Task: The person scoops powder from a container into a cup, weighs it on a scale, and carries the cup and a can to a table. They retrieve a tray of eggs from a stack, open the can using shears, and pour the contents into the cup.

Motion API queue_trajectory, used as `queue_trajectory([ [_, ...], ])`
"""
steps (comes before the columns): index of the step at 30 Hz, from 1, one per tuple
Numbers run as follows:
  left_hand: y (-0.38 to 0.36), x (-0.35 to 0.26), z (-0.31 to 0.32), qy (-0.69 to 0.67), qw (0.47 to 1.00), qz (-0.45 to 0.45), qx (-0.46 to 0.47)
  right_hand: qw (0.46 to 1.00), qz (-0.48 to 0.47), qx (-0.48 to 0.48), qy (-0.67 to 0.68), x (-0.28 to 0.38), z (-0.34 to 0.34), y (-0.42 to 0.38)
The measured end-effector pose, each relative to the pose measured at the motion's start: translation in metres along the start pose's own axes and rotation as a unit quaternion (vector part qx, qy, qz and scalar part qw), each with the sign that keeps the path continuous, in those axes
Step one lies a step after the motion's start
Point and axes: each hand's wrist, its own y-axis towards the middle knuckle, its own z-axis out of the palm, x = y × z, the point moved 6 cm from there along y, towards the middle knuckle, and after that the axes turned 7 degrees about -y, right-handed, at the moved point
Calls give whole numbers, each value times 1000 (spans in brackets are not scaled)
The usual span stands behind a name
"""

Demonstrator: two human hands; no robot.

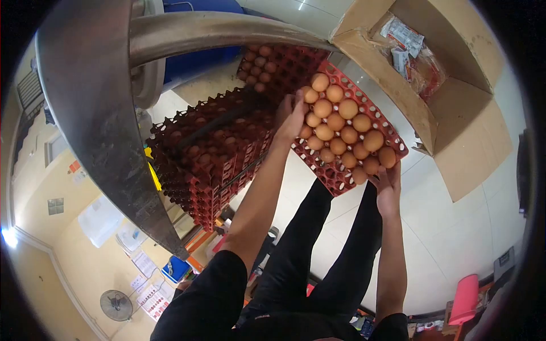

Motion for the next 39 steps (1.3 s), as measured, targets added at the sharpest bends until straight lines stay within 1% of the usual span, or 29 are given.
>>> queue_trajectory([
  [1,-8,4,4,-10,1000,-9,1,1000,14,-5,-18,-2,-7,-4],
  [2,-15,5,5,9,1000,9,-7,999,26,-10,-35,-4,-15,-8],
  [4,-21,15,8,10,1000,9,-12,998,36,-16,-56,-4,-20,-11],
  [8,-22,26,2,6,1000,1,-23,998,39,-9,-39,-7,-16,-6],
  [9,-18,24,-4,2,1000,-3,-8,999,33,-3,-27,-8,-10,-3],
  [11,-5,17,-18,-2,1000,-15,22,1000,25,4,-16,-8,5,4],
  [12,5,17,-25,20,1000,9,-11,1000,22,5,-19,-8,12,8],
  [14,32,20,-38,54,997,51,-13,1000,10,-9,-20,-9,28,19],
  [16,49,21,-43,64,996,55,-26,999,7,-14,-39,5,38,33],
  [18,60,19,-45,55,997,21,-55,999,5,-16,-47,15,39,48],
  [21,66,-10,-46,27,998,55,-34,999,3,-7,-41,23,40,64],
  [24,69,-3,-48,67,997,11,-21,999,5,24,-29,22,47,74],
  [27,94,12,-50,45,998,11,-30,999,6,29,-20,13,51,86],
  [29,119,25,-52,73,994,76,-40,999,2,29,-14,8,60,97],
  [31,133,25,-59,80,992,80,-57,999,12,41,5,-7,68,110],
  [33,146,28,-72,65,994,23,-88,998,16,50,21,-17,80,124],
  [36,161,17,-93,41,995,-24,-82,997,1,61,43,-21,112,145],
  [39,190,20,-123,92,987,-47,-120,997,-10,69,37,-25,146,173],
])
